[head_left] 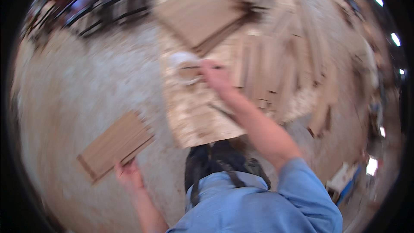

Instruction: The person applies adhesive with a brush to wooden panels and joins them together using a hammer.

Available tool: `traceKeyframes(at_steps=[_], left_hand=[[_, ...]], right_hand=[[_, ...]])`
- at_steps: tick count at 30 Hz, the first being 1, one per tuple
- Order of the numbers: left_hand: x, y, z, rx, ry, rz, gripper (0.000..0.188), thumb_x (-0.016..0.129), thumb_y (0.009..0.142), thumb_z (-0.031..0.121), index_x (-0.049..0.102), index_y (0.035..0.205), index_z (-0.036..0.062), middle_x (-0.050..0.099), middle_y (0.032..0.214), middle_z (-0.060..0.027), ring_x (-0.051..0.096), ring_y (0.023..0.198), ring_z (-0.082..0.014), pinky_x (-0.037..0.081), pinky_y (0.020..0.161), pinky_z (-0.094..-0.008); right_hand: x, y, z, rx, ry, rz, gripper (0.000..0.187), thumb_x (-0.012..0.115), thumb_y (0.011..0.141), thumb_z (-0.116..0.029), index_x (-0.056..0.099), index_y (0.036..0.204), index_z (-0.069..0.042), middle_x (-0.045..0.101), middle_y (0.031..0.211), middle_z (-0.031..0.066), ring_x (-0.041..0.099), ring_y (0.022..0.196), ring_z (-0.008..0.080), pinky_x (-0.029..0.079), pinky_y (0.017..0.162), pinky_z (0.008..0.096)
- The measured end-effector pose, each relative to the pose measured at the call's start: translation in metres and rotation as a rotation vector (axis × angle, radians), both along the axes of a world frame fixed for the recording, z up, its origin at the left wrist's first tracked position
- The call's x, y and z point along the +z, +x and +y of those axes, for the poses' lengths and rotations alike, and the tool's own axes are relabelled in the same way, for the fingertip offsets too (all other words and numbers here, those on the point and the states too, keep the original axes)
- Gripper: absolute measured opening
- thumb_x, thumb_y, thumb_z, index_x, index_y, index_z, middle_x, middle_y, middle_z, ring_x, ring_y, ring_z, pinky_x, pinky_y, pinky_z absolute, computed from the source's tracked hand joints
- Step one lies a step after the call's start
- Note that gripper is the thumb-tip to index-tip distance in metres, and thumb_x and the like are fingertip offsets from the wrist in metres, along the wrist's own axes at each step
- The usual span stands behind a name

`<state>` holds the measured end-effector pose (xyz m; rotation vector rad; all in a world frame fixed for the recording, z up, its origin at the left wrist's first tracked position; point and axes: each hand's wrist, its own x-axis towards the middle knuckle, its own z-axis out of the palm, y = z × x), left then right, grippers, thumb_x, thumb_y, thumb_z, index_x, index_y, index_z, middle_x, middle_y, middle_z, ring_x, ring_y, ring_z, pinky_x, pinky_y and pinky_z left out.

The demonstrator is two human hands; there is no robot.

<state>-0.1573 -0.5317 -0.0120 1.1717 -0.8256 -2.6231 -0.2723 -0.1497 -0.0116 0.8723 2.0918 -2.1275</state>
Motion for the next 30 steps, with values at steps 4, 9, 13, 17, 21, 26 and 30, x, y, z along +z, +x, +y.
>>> traceKeyframes(at_steps=[4, 9, 13, 17, 21, 26, 30], left_hand=[[-0.003, -0.011, -0.004, -0.127, -0.142, -0.024, 0.050, 0.058, 0.094, 0.023, 0.044, 0.133, -0.0063, 0.052, 0.133, -0.0200, 0.049, 0.122, -0.0345, 0.041, 0.107, -0.0487], [0.007, -0.025, -0.008, -0.268, -0.125, 0.063, 0.045, 0.049, 0.098, 0.023, 0.047, 0.130, -0.0078, 0.056, 0.128, -0.0223, 0.051, 0.121, -0.0367, 0.038, 0.108, -0.0516], [0.018, -0.033, -0.003, -0.321, -0.168, 0.087, 0.042, 0.042, 0.100, 0.023, 0.052, 0.126, -0.0081, 0.058, 0.125, -0.0239, 0.052, 0.120, -0.0380, 0.040, 0.106, -0.0518], [0.042, -0.029, 0.019, -0.364, -0.210, 0.190, 0.039, 0.045, 0.099, 0.021, 0.052, 0.123, -0.0091, 0.056, 0.126, -0.0238, 0.052, 0.119, -0.0371, 0.040, 0.107, -0.0519], [0.071, -0.005, 0.060, -0.400, -0.265, 0.278, 0.038, 0.050, 0.096, 0.017, 0.052, 0.123, -0.0093, 0.057, 0.125, -0.0237, 0.053, 0.117, -0.0362, 0.040, 0.106, -0.0517], [0.087, 0.048, 0.125, -0.362, -0.404, 0.307, 0.038, 0.056, 0.093, 0.014, 0.052, 0.122, -0.0103, 0.057, 0.124, -0.0241, 0.054, 0.115, -0.0356, 0.042, 0.103, -0.0524], [0.083, 0.088, 0.180, -0.498, -0.319, 0.228, 0.049, 0.056, 0.096, 0.020, 0.042, 0.133, -0.0095, 0.053, 0.131, -0.0204, 0.048, 0.123, -0.0336, 0.036, 0.109, -0.0491]], right_hand=[[-0.050, -0.017, 0.009, -0.112, -0.448, -0.120, 0.036, 0.061, 0.086, -0.036, 0.061, 0.087, 0.000, 0.056, 0.072, 0.0075, 0.054, 0.056, 0.0180, 0.049, 0.048, 0.0349], [0.030, 0.042, 0.029, -0.130, -0.401, -0.081, 0.030, 0.060, 0.091, -0.032, 0.060, 0.086, -0.002, 0.059, 0.076, 0.0067, 0.051, 0.049, 0.0109, 0.040, 0.038, 0.0250], [0.058, 0.119, 0.054, -0.138, -0.262, -0.056, 0.026, 0.059, 0.092, -0.029, 0.063, 0.092, -0.004, 0.060, 0.076, 0.0040, 0.051, 0.049, 0.0079, 0.038, 0.038, 0.0223], [0.070, 0.212, 0.091, -0.286, -0.116, -0.135, 0.024, 0.058, 0.094, -0.027, 0.064, 0.095, -0.005, 0.061, 0.074, 0.0012, 0.052, 0.051, 0.0055, 0.039, 0.041, 0.0200], [0.066, 0.291, 0.161, -0.442, 0.032, -0.238, 0.022, 0.057, 0.095, -0.025, 0.064, 0.096, -0.005, 0.062, 0.073, 0.0003, 0.053, 0.053, 0.0052, 0.041, 0.043, 0.0199], [0.050, 0.397, 0.325, -0.668, 0.489, -0.323, 0.037, 0.063, 0.089, -0.028, 0.062, 0.112, 0.001, 0.067, 0.089, 0.0087, 0.064, 0.074, 0.0153, 0.052, 0.064, 0.0293], [-0.042, 0.485, 0.478, -0.716, 0.937, -0.521, 0.058, 0.065, 0.087, -0.034, 0.052, 0.126, 0.006, 0.066, 0.109, 0.0183, 0.064, 0.100, 0.0268, 0.050, 0.087, 0.0345]])
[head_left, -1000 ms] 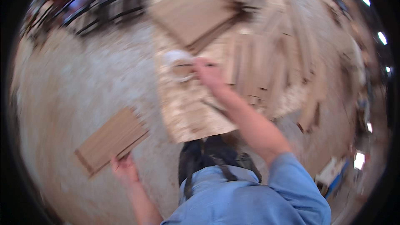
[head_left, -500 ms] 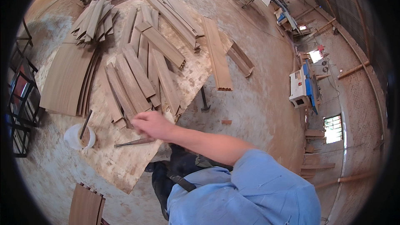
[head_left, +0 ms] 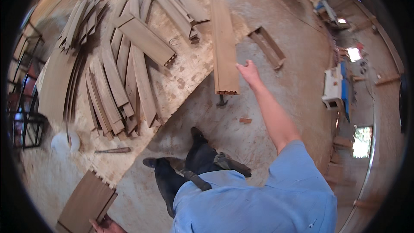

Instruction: The person applies adhesive with a brush to wooden panels and joins them together using a hammer.

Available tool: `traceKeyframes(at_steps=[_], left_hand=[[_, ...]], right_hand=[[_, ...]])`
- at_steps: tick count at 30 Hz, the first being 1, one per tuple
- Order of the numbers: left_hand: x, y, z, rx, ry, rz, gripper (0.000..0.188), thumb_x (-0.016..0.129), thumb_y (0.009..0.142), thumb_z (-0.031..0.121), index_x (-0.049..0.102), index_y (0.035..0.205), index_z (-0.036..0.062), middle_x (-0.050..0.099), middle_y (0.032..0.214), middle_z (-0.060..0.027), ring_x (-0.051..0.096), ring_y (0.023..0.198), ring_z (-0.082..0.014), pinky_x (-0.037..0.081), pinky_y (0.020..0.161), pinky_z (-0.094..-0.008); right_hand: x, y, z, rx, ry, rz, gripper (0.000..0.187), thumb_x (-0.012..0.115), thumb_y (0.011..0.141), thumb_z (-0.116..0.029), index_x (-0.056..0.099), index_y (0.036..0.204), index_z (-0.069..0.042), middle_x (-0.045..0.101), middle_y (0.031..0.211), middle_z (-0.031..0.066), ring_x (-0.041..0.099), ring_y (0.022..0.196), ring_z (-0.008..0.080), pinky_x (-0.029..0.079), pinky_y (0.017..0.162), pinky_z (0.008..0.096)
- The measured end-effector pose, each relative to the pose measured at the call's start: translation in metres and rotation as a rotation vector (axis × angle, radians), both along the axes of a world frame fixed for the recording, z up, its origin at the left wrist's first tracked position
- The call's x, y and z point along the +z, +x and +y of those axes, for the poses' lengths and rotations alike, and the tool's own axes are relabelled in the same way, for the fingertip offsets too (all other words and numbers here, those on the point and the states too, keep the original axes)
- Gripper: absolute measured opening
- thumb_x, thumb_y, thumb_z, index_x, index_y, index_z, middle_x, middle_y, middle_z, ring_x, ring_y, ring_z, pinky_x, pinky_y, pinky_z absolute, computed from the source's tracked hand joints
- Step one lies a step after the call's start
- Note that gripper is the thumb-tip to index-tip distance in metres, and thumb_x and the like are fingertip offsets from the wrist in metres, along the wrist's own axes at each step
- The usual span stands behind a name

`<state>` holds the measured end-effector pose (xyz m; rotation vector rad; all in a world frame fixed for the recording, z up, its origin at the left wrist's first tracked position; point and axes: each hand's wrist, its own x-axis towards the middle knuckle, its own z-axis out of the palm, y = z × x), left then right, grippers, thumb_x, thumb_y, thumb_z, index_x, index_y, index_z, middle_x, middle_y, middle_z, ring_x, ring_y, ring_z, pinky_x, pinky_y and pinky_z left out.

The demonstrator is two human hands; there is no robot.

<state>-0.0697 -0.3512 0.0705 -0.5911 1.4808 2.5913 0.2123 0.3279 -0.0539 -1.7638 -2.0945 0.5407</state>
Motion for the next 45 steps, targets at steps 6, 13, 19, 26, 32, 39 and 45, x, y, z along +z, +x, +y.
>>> traceKeyframes(at_steps=[6, 13, 19, 26, 32, 39, 45], left_hand=[[-0.012, 0.071, 0.096, 0.010, -0.091, -0.137, 0.031, 0.062, 0.090, 0.015, 0.059, 0.119, 0.0065, 0.062, 0.118, -0.0091, 0.057, 0.109, -0.0260, 0.046, 0.093, -0.0488], [0.016, 0.126, 0.158, 0.092, -0.120, -0.088, 0.038, 0.062, 0.089, 0.009, 0.051, 0.125, 0.0097, 0.061, 0.120, -0.0071, 0.060, 0.109, -0.0251, 0.053, 0.087, -0.0564], [0.004, 0.152, 0.183, 0.092, -0.248, -0.144, 0.039, 0.065, 0.087, 0.012, 0.051, 0.123, 0.0093, 0.062, 0.116, -0.0088, 0.059, 0.107, -0.0251, 0.053, 0.083, -0.0504], [0.030, 0.151, 0.188, -0.081, -0.377, 0.053, 0.044, 0.060, 0.089, 0.005, 0.047, 0.131, 0.0099, 0.059, 0.119, -0.0064, 0.061, 0.102, -0.0203, 0.056, 0.077, -0.0384], [0.049, 0.112, 0.138, -0.016, -0.443, 0.189, 0.039, 0.063, 0.087, 0.002, 0.054, 0.123, 0.0097, 0.064, 0.105, -0.0005, 0.062, 0.084, -0.0116, 0.052, 0.068, -0.0280], [0.036, 0.110, 0.064, 0.280, -0.516, 0.047, 0.046, 0.063, 0.087, 0.008, 0.046, 0.130, 0.0070, 0.059, 0.116, -0.0055, 0.059, 0.096, -0.0170, 0.052, 0.074, -0.0349], [-0.004, 0.134, -0.013, 0.371, -0.529, -0.159, 0.050, 0.068, 0.085, 0.018, 0.045, 0.128, 0.0059, 0.056, 0.119, -0.0099, 0.055, 0.106, -0.0245, 0.048, 0.085, -0.0457]], right_hand=[[-0.051, 0.035, 0.063, -0.001, -1.103, 0.819, 0.067, 0.053, 0.093, -0.054, 0.045, 0.136, -0.002, 0.056, 0.130, 0.0158, 0.057, 0.113, 0.0261, 0.048, 0.093, 0.0407], [-0.081, -0.001, 0.044, -0.190, -1.120, 0.958, 0.059, 0.049, 0.096, -0.051, 0.050, 0.130, -0.004, 0.060, 0.124, 0.0126, 0.057, 0.115, 0.0278, 0.047, 0.096, 0.0487], [-0.099, 0.016, 0.049, -0.124, -1.031, 1.013, 0.059, 0.045, 0.099, -0.047, 0.045, 0.135, 0.000, 0.055, 0.130, 0.0153, 0.051, 0.121, 0.0305, 0.041, 0.102, 0.0481], [-0.119, 0.002, 0.025, -0.145, -0.984, 1.022, 0.062, 0.050, 0.097, -0.043, 0.047, 0.131, 0.008, 0.057, 0.125, 0.0172, 0.054, 0.113, 0.0289, 0.042, 0.098, 0.0442], [-0.057, 0.018, 0.026, 0.089, -0.207, 0.283, 0.053, 0.057, 0.093, -0.037, 0.052, 0.121, 0.008, 0.059, 0.120, 0.0215, 0.055, 0.111, 0.0290, 0.043, 0.096, 0.0414], [0.056, -0.090, -0.184, 0.830, -0.639, 0.389, 0.017, 0.064, 0.089, -0.011, 0.064, 0.104, -0.002, 0.066, 0.087, 0.0057, 0.060, 0.076, 0.0125, 0.051, 0.067, 0.0273], [0.059, -0.152, -0.274, 1.413, -0.470, 0.347, 0.018, 0.063, 0.086, -0.018, 0.065, 0.095, -0.003, 0.065, 0.089, 0.0153, 0.063, 0.087, 0.0331, 0.051, 0.076, 0.0406]])
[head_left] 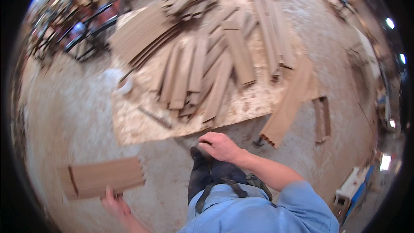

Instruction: The person applies adhesive with a brush to wooden panels and joins them together using a hammer.

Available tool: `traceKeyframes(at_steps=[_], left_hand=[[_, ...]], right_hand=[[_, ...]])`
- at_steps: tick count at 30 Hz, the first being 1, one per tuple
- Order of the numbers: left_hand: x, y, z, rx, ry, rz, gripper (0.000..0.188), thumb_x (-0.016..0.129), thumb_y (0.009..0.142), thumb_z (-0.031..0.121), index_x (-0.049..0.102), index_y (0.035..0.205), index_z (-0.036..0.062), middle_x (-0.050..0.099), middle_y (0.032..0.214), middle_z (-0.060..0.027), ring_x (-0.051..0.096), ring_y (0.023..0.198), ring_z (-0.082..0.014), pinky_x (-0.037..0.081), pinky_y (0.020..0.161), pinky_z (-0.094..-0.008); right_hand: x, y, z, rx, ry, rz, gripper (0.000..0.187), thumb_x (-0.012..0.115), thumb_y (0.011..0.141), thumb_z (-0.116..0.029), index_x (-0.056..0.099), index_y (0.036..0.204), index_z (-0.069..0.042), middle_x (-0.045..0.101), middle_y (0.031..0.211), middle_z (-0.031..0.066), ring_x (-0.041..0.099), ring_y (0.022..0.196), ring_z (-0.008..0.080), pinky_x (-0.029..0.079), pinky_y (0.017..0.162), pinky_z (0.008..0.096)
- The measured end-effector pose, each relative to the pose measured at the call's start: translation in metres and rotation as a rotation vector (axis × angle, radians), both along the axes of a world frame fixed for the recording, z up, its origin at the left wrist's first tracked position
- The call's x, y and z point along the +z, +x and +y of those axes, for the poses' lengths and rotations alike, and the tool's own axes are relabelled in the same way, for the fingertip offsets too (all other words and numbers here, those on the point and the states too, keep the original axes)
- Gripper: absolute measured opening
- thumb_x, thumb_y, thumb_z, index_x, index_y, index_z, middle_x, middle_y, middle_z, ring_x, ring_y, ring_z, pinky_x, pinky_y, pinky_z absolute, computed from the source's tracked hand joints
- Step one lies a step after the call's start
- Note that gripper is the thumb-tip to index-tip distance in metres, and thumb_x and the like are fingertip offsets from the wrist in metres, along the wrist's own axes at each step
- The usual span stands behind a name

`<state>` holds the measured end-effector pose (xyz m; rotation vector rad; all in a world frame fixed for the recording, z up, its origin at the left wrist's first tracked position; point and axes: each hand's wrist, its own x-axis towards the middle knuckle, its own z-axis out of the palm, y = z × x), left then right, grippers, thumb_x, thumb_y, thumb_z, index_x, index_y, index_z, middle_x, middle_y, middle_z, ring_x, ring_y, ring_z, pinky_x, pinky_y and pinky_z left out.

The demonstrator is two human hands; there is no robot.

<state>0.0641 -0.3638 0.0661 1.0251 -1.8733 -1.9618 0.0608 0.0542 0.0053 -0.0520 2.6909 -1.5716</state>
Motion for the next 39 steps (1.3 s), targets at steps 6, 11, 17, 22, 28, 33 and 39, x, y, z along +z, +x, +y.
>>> traceKeyframes(at_steps=[6, 11, 17, 22, 28, 33, 39], left_hand=[[-0.002, -0.014, -0.009, -0.060, 0.079, 0.071, 0.041, 0.060, 0.091, 0.012, 0.049, 0.124, -0.0083, 0.056, 0.122, -0.0207, 0.054, 0.111, -0.0325, 0.046, 0.095, -0.0483], [0.030, -0.052, 0.073, -0.215, 0.196, 0.208, 0.034, 0.057, 0.091, 0.006, 0.052, 0.121, -0.0100, 0.056, 0.122, -0.0257, 0.055, 0.110, -0.0369, 0.047, 0.094, -0.0509], [-0.019, -0.110, 0.097, -0.487, 0.380, 0.187, 0.052, 0.065, 0.090, 0.025, 0.047, 0.127, -0.0077, 0.056, 0.127, -0.0140, 0.054, 0.114, -0.0255, 0.044, 0.098, -0.0403], [-0.014, -0.076, 0.184, -0.591, 0.523, 0.279, 0.039, 0.064, 0.090, 0.020, 0.055, 0.118, -0.0061, 0.060, 0.121, -0.0161, 0.056, 0.109, -0.0264, 0.045, 0.098, -0.0403], [0.005, 0.019, 0.273, -0.407, 0.080, 0.187, 0.040, 0.060, 0.092, 0.019, 0.053, 0.123, -0.0046, 0.053, 0.129, -0.0182, 0.050, 0.119, -0.0279, 0.042, 0.102, -0.0483], [-0.045, 0.083, 0.351, -0.275, -0.333, 0.130, 0.041, 0.061, 0.091, 0.020, 0.053, 0.123, -0.0044, 0.053, 0.130, -0.0177, 0.050, 0.119, -0.0275, 0.042, 0.102, -0.0471], [-0.130, 0.095, 0.439, -0.314, -0.497, 0.107, 0.042, 0.061, 0.091, 0.022, 0.053, 0.124, -0.0042, 0.053, 0.130, -0.0171, 0.051, 0.118, -0.0269, 0.042, 0.102, -0.0457]], right_hand=[[0.004, 0.038, 0.038, -0.174, -0.032, -0.218, 0.023, 0.059, 0.088, -0.024, 0.067, 0.092, -0.003, 0.066, 0.088, 0.0186, 0.063, 0.083, 0.0375, 0.051, 0.074, 0.0423], [0.005, 0.152, 0.061, -0.142, 0.056, -0.660, 0.029, 0.056, 0.090, -0.030, 0.068, 0.093, -0.004, 0.067, 0.090, 0.0194, 0.064, 0.087, 0.0375, 0.050, 0.078, 0.0461], [-0.069, 0.303, 0.141, -0.495, 0.027, -0.876, 0.032, 0.055, 0.088, -0.033, 0.069, 0.091, -0.005, 0.068, 0.089, 0.0181, 0.064, 0.087, 0.0375, 0.050, 0.078, 0.0464], [-0.182, 0.418, 0.244, -0.642, 0.128, -0.879, 0.030, 0.055, 0.087, -0.031, 0.070, 0.091, -0.005, 0.068, 0.090, 0.0182, 0.064, 0.089, 0.0368, 0.050, 0.079, 0.0470], [-0.400, 0.498, 0.342, -0.544, 0.166, -0.966, 0.028, 0.053, 0.086, -0.025, 0.070, 0.095, -0.004, 0.068, 0.098, 0.0185, 0.063, 0.095, 0.0365, 0.051, 0.084, 0.0457], [-0.505, 0.453, 0.397, -0.253, 0.257, -1.074, 0.029, 0.057, 0.083, -0.016, 0.062, 0.111, -0.009, 0.062, 0.114, 0.0122, 0.057, 0.111, 0.0319, 0.050, 0.087, 0.0443], [-0.624, 0.412, 0.440, -0.298, 0.289, -0.967, 0.028, 0.055, 0.088, -0.018, 0.064, 0.113, -0.010, 0.054, 0.128, 0.0107, 0.046, 0.125, 0.0285, 0.045, 0.096, 0.0437]])
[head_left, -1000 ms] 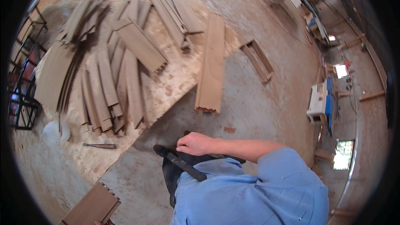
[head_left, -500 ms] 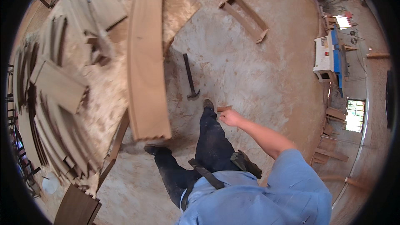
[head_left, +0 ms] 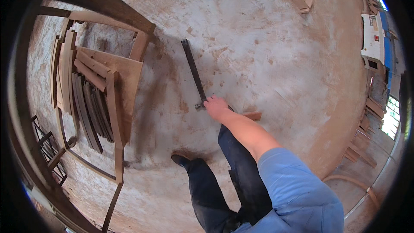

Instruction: The person applies adhesive with a brush to wooden panels and joins them together using a hammer.

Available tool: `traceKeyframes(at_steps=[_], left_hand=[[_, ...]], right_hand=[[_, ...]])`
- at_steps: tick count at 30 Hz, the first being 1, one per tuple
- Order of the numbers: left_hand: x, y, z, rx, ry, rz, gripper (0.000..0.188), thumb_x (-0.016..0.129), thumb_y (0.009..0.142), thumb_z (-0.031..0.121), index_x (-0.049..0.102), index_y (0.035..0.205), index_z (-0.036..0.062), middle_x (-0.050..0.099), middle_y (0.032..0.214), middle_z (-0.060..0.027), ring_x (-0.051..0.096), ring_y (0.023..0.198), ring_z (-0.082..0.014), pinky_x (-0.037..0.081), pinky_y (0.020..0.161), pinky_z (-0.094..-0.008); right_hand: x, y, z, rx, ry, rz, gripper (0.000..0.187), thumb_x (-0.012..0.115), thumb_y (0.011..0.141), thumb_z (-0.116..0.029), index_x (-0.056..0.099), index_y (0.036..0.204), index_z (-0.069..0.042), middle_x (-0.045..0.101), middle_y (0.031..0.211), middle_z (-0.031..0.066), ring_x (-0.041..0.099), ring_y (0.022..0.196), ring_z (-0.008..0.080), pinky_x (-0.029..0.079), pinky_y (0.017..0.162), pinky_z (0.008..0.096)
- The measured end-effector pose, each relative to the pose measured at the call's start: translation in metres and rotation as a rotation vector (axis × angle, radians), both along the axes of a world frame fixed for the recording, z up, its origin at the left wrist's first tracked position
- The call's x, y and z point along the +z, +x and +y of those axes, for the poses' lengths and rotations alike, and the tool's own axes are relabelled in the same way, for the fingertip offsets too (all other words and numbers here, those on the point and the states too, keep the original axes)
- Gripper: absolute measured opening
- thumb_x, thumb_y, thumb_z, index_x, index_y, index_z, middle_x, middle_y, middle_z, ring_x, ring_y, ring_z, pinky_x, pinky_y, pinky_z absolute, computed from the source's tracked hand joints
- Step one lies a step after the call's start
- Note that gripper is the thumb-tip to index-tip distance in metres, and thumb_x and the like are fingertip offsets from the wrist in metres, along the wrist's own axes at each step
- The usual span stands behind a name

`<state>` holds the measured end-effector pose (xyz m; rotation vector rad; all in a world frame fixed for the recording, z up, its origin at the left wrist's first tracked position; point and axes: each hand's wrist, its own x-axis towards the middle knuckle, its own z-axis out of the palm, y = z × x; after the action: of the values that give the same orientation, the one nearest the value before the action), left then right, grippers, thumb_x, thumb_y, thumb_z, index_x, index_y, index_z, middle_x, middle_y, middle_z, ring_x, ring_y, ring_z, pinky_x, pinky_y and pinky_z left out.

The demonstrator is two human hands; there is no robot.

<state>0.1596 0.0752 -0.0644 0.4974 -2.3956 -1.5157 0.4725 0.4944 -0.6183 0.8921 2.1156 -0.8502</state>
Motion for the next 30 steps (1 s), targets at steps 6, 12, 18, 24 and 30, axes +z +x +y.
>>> traceKeyframes(at_steps=[6, 12, 18, 24, 30], left_hand=[[-0.055, -0.006, 0.036, -0.023, -0.083, 0.023, 0.044, 0.062, 0.091, 0.023, 0.053, 0.124, -0.0040, 0.054, 0.130, -0.0164, 0.051, 0.117, -0.0264, 0.042, 0.102, -0.0442], [-0.083, -0.015, 0.049, -0.029, -0.140, 0.045, 0.045, 0.063, 0.091, 0.025, 0.053, 0.125, -0.0038, 0.054, 0.130, -0.0158, 0.052, 0.117, -0.0259, 0.042, 0.101, -0.0428], [-0.058, -0.015, 0.042, -0.017, -0.169, 0.071, 0.047, 0.064, 0.091, 0.026, 0.052, 0.125, -0.0036, 0.054, 0.131, -0.0152, 0.053, 0.116, -0.0253, 0.043, 0.101, -0.0414], [0.073, -0.016, -0.028, 0.110, -0.157, 0.173, 0.048, 0.065, 0.091, 0.028, 0.052, 0.126, -0.0033, 0.054, 0.131, -0.0145, 0.053, 0.116, -0.0248, 0.043, 0.101, -0.0399], [0.265, -0.084, -0.119, 0.055, -0.143, 0.308, 0.050, 0.066, 0.091, 0.029, 0.052, 0.126, -0.0031, 0.054, 0.131, -0.0139, 0.054, 0.115, -0.0243, 0.043, 0.101, -0.0385]], right_hand=[[-0.112, -0.019, 0.018, 0.368, 0.292, 0.221, 0.028, 0.055, 0.087, -0.021, 0.065, 0.113, -0.014, 0.048, 0.140, 0.0075, 0.030, 0.140, 0.0260, 0.024, 0.114, 0.0449], [-0.170, -0.024, 0.034, 0.677, 0.376, 0.277, 0.025, 0.052, 0.088, -0.026, 0.070, 0.103, -0.017, 0.050, 0.138, 0.0031, 0.034, 0.137, 0.0229, 0.015, 0.118, 0.0455], [-0.152, 0.003, 0.067, 0.546, 0.420, 0.360, 0.015, 0.057, 0.082, -0.022, 0.070, 0.089, -0.018, 0.065, 0.095, 0.0011, 0.054, 0.113, 0.0210, 0.027, 0.112, 0.0429], [0.016, 0.110, 0.081, 0.129, 0.086, 0.270, 0.024, 0.069, 0.076, -0.024, 0.063, 0.096, -0.012, 0.065, 0.089, 0.0132, 0.063, 0.089, 0.0348, 0.050, 0.075, 0.0484], [0.139, 0.268, 0.006, -0.778, 0.109, 0.043, 0.039, 0.070, 0.079, -0.035, 0.060, 0.095, -0.001, 0.065, 0.084, 0.0215, 0.065, 0.077, 0.0402, 0.052, 0.074, 0.0465]])
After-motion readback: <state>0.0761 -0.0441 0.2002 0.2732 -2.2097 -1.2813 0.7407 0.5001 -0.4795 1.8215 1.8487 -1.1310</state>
